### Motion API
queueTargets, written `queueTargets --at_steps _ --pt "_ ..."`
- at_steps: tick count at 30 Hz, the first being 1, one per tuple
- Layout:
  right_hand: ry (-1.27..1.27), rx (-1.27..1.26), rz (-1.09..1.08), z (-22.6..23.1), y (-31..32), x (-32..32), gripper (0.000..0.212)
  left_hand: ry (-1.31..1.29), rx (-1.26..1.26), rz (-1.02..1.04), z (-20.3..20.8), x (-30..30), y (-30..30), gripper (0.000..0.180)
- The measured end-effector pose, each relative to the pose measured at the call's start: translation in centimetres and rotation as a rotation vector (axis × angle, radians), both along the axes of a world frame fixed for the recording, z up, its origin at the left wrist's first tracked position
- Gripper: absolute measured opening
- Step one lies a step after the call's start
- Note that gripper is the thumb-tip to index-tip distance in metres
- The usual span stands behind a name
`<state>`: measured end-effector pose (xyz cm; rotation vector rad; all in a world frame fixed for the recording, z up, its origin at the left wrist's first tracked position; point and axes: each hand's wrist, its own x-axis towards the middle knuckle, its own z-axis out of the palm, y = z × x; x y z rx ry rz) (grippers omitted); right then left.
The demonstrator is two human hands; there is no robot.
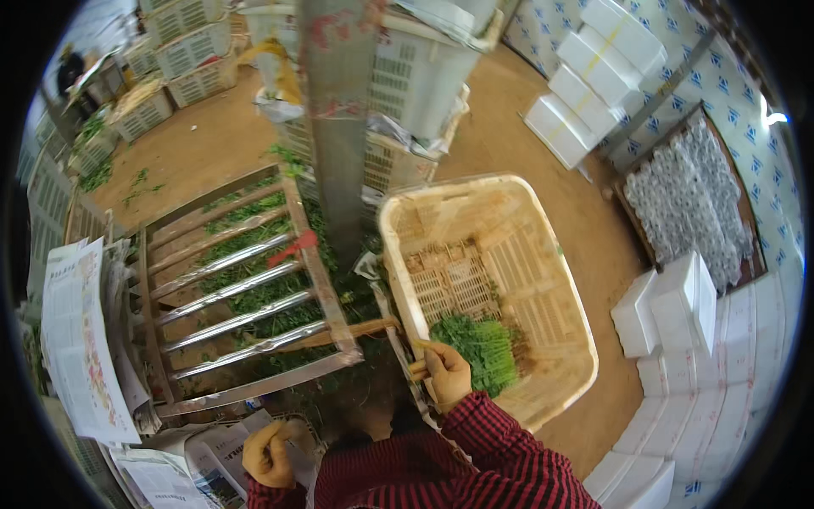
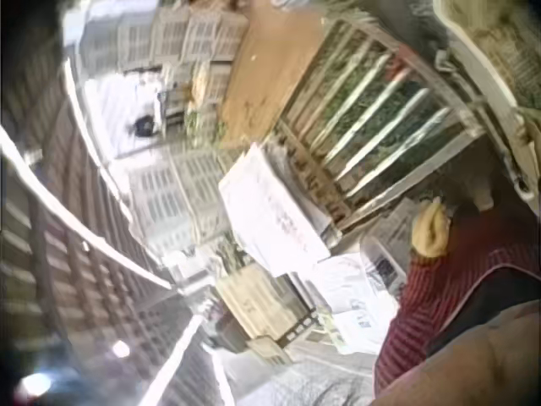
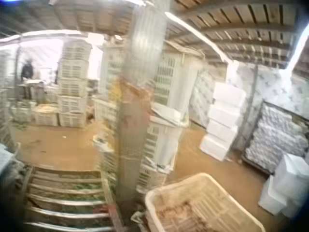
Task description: The person organizes and packs coriander by hand, gathering bunches of the herb from a metal frame, wrapping them in newspaper, and placing them into a plastic crate.
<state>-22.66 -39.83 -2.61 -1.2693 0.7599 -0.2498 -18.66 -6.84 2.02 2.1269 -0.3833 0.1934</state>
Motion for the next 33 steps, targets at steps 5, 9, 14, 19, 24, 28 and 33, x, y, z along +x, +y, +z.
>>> queueTargets --at_steps 5,9,14,19,24,28,33 --pt "0.117 -0.014 -0.087 -4.7 -10.0 -5.4 0.045 0.167 -0.178 -0.837 -1.8 4.4 -20.1 0.035" --pt "0.227 0.057 -0.198 -8.9 -16.4 -7.1 0.044 -0.031 -0.051 -0.887 -8.0 5.3 -31.8 0.035" --pt "0.514 -0.143 -0.251 -20.2 -23.7 -11.2 0.047 0.059 0.556 -0.911 -11.4 5.7 -36.7 0.038" --pt "1.093 -0.247 -0.707 -29.3 -28.1 -18.6 0.058 0.067 0.657 -0.974 -10.6 6.1 -38.0 0.045" --pt "0.970 -0.331 -0.765 -34.6 -28.2 -24.1 0.080 0.167 0.555 -1.091 -11.3 5.9 -42.2 0.059" --pt "1.168 -0.329 -0.714 -33.7 -28.7 -21.5 0.096 0.231 0.630 -1.206 -15.2 5.6 -50.0 0.062" --pt "1.504 -0.029 -0.482 -27.5 -32.6 -18.1 0.092 0.624 1.027 -1.140 -24.6 3.9 -57.4 0.080"
